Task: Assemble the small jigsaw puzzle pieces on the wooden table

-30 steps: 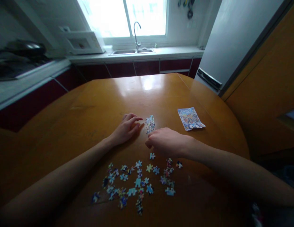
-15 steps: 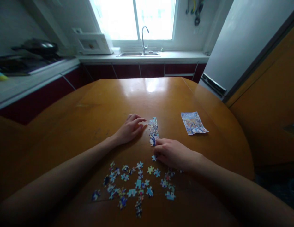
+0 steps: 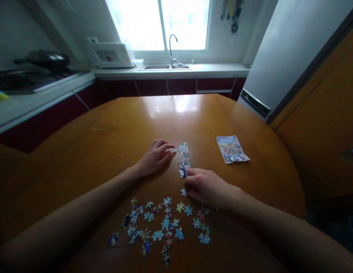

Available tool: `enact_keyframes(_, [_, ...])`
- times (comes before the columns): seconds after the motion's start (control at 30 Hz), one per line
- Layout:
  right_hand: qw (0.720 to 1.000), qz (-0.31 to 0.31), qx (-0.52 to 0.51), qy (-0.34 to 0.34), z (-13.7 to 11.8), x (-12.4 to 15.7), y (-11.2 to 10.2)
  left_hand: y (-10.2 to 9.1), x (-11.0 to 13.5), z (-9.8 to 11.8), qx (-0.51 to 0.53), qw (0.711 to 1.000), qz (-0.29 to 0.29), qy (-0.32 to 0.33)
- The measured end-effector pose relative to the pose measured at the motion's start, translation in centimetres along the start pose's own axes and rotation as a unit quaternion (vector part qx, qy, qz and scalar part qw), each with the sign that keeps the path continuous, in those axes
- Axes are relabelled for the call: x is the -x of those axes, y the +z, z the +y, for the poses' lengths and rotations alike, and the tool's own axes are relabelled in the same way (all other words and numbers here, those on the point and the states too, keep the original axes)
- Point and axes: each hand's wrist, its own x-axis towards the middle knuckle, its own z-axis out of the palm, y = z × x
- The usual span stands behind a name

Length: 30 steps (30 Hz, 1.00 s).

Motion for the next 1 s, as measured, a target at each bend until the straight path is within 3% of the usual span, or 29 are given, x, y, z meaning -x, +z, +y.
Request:
enact_keyframes(0.23, [0.999, 0.018, -0.026, -0.006, -0.2, -0.4, -0.5, -0.1, 0.1, 0.2, 0.006, 1.000, -0.004, -0.002])
enact_keyframes(0.43, [0.989, 0.140, -0.021, 0.034, 1.3, -2.2, -3.4, -0.1, 0.1, 0.2, 0.002, 1.000, -0.013, -0.002])
enact_keyframes(0.57, [0.985, 0.168, -0.020, 0.035, 1.9, -2.9, -4.1, -0.1, 0.1, 0.2, 0.002, 1.000, -0.011, -0.002])
enact_keyframes(0.67, [0.991, 0.130, -0.029, 0.022, 1.4, -2.2, -3.7, 0.0, 0.1, 0.1, 0.003, 1.000, -0.012, 0.002])
enact_keyframes(0.9, [0.999, -0.027, -0.018, -0.006, 0.4, -0.5, -2.8, 0.1, -0.1, 0.0, 0.006, 1.000, -0.007, 0.008])
enact_keyframes(1.0, [0.999, -0.051, -0.002, -0.008, 0.6, -0.5, -2.7, -0.1, -0.1, 0.1, 0.004, 1.000, -0.009, 0.007])
